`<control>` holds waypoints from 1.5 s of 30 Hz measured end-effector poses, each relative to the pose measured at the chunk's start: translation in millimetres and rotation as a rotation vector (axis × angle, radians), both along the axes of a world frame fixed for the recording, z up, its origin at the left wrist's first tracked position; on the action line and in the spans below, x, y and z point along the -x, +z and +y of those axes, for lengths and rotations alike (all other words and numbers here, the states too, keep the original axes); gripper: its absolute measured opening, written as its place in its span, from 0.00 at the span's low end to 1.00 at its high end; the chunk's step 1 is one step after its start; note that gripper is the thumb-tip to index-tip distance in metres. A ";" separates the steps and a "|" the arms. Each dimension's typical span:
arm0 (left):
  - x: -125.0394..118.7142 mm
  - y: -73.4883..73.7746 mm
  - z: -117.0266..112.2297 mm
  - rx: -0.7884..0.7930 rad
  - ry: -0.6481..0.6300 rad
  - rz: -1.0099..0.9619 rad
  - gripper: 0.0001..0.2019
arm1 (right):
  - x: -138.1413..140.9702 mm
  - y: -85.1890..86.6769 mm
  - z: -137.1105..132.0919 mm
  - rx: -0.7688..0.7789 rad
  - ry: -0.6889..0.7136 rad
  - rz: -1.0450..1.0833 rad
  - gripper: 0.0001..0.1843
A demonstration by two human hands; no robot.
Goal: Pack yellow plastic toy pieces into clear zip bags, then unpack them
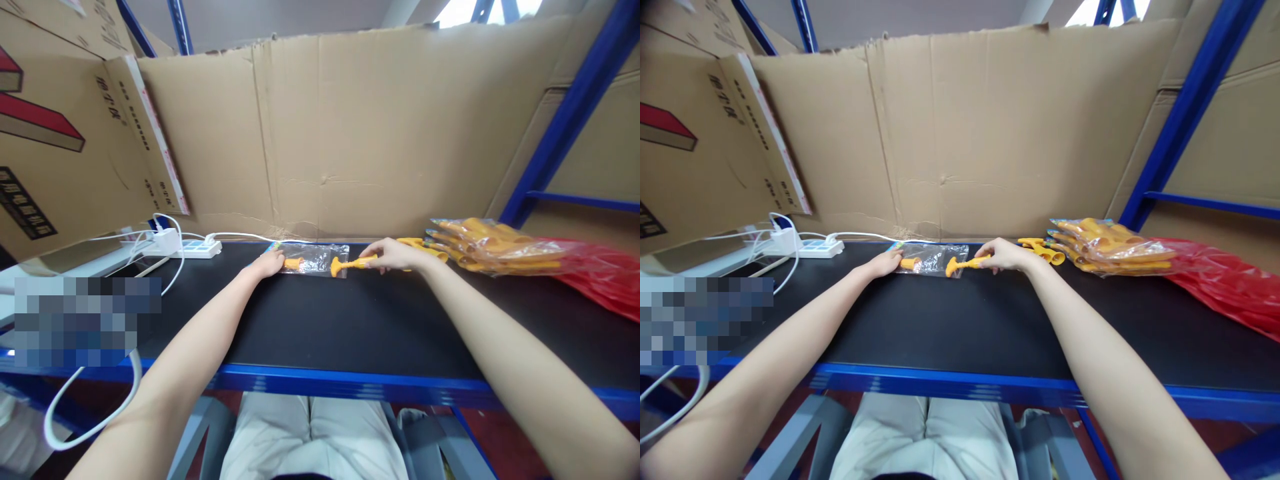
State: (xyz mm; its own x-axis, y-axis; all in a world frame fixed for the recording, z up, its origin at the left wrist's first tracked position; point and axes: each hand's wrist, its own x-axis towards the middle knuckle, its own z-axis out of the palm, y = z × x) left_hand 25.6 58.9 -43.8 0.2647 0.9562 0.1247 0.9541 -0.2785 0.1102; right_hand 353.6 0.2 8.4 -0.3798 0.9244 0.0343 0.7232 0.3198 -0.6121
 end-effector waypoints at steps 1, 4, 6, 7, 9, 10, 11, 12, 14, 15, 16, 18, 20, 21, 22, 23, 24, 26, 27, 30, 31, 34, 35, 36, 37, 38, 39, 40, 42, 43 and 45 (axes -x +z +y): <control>0.1 0.0 0.1 0.013 0.002 0.003 0.26 | 3.2 -1.6 -1.2 0.015 0.016 -0.025 0.17; 0.3 0.7 -0.7 0.047 0.008 -0.003 0.27 | 12.3 -6.3 -3.4 0.010 0.003 -0.070 0.14; -0.6 2.3 -2.9 0.052 0.002 -0.008 0.27 | 16.6 -9.0 -3.5 -0.037 -0.023 -0.089 0.14; -1.8 3.3 -4.6 0.057 -0.001 -0.008 0.27 | 18.2 -10.5 -3.0 -0.071 -0.033 -0.095 0.15; -5.6 5.5 -8.6 0.070 -0.008 -0.007 0.27 | 21.0 -13.7 -1.2 -0.148 -0.063 -0.100 0.16; -8.3 6.5 -10.9 0.073 -0.015 -0.008 0.27 | 22.4 -15.5 -0.1 -0.187 -0.081 -0.099 0.16; -11.5 7.2 -13.2 0.074 -0.023 -0.011 0.27 | 23.9 -17.4 0.9 -0.222 -0.093 -0.095 0.17; -14.9 7.5 -15.4 0.076 -0.033 -0.015 0.27 | 25.7 -19.4 1.7 -0.250 -0.091 -0.086 0.17; -22.4 7.2 -19.2 0.078 -0.053 -0.025 0.27 | 30.3 -23.7 2.5 -0.271 -0.044 -0.049 0.17; -26.1 6.6 -20.9 0.079 -0.065 -0.031 0.28 | 32.9 -26.2 2.8 -0.267 -0.011 -0.027 0.18; -29.6 5.7 -22.4 0.081 -0.081 -0.038 0.28 | 35.6 -28.9 3.2 -0.262 0.015 -0.006 0.17; -35.7 3.7 -24.9 0.080 -0.121 -0.057 0.28 | 40.9 -35.4 4.8 -0.276 0.024 0.019 0.16; -40.0 2.2 -27.2 0.074 -0.154 -0.083 0.27 | 45.4 -42.2 7.3 -0.334 -0.003 0.018 0.15; -41.6 1.7 -28.2 0.071 -0.163 -0.094 0.27 | 47.2 -45.3 8.6 -0.368 -0.018 0.013 0.14; -42.8 1.6 -29.3 0.068 -0.167 -0.102 0.27 | 48.7 -47.9 9.7 -0.398 -0.036 0.003 0.14; -43.7 1.8 -30.3 0.066 -0.169 -0.106 0.27 | 49.8 -49.9 10.6 -0.421 -0.056 -0.010 0.15; -44.5 2.2 -31.3 0.066 -0.174 -0.106 0.27 | 50.7 -51.2 11.1 -0.435 -0.075 -0.022 0.15; -45.7 3.6 -33.3 0.060 -0.200 -0.103 0.26 | 51.9 -51.9 10.8 -0.447 -0.108 -0.038 0.15; -46.3 4.4 -34.3 0.052 -0.229 -0.104 0.25 | 52.3 -51.6 10.2 -0.448 -0.121 -0.041 0.15; -48.8 6.3 -37.4 0.029 -0.335 -0.126 0.24 | 52.9 -49.6 8.0 -0.446 -0.155 -0.052 0.14; -49.7 6.6 -38.4 0.030 -0.348 -0.133 0.24 | 53.0 -49.0 7.5 -0.446 -0.162 -0.057 0.14; -51.9 6.3 -40.2 0.049 -0.326 -0.136 0.25 | 53.1 -48.8 7.0 -0.451 -0.150 -0.074 0.15; -52.2 5.8 -40.4 0.053 -0.316 -0.134 0.25 | 53.0 -49.3 7.2 -0.455 -0.143 -0.079 0.15; -52.3 5.1 -40.3 0.053 -0.313 -0.135 0.25 | 52.9 -50.1 7.6 -0.464 -0.139 -0.081 0.15; -52.3 4.4 -40.0 0.050 -0.315 -0.138 0.25 | 52.6 -51.2 8.1 -0.479 -0.127 -0.081 0.15; -52.1 3.7 -39.8 0.048 -0.315 -0.142 0.25 | 52.2 -52.5 8.8 -0.499 -0.106 -0.077 0.15; -51.8 3.0 -39.6 0.046 -0.311 -0.146 0.25 | 51.6 -54.0 9.8 -0.521 -0.079 -0.068 0.15; -51.6 2.5 -39.5 0.046 -0.305 -0.149 0.26 | 50.6 -55.7 11.1 -0.545 -0.048 -0.056 0.15; -51.7 2.1 -40.1 0.053 -0.294 -0.149 0.26 | 47.9 -58.7 14.5 -0.578 0.016 -0.031 0.17; -52.3 2.1 -40.7 0.061 -0.289 -0.149 0.26 | 46.1 -59.7 16.4 -0.585 0.042 -0.024 0.18; -54.4 2.3 -42.4 0.074 -0.295 -0.158 0.27 | 42.8 -60.2 19.9 -0.590 0.067 -0.024 0.19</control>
State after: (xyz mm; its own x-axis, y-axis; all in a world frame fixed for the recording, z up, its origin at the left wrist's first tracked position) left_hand 80.1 16.5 -41.5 0.5144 0.8492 0.1194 0.8031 -0.5259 0.2800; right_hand 310.8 20.1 -51.7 -0.4435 0.7257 0.5259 0.7010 0.6465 -0.3010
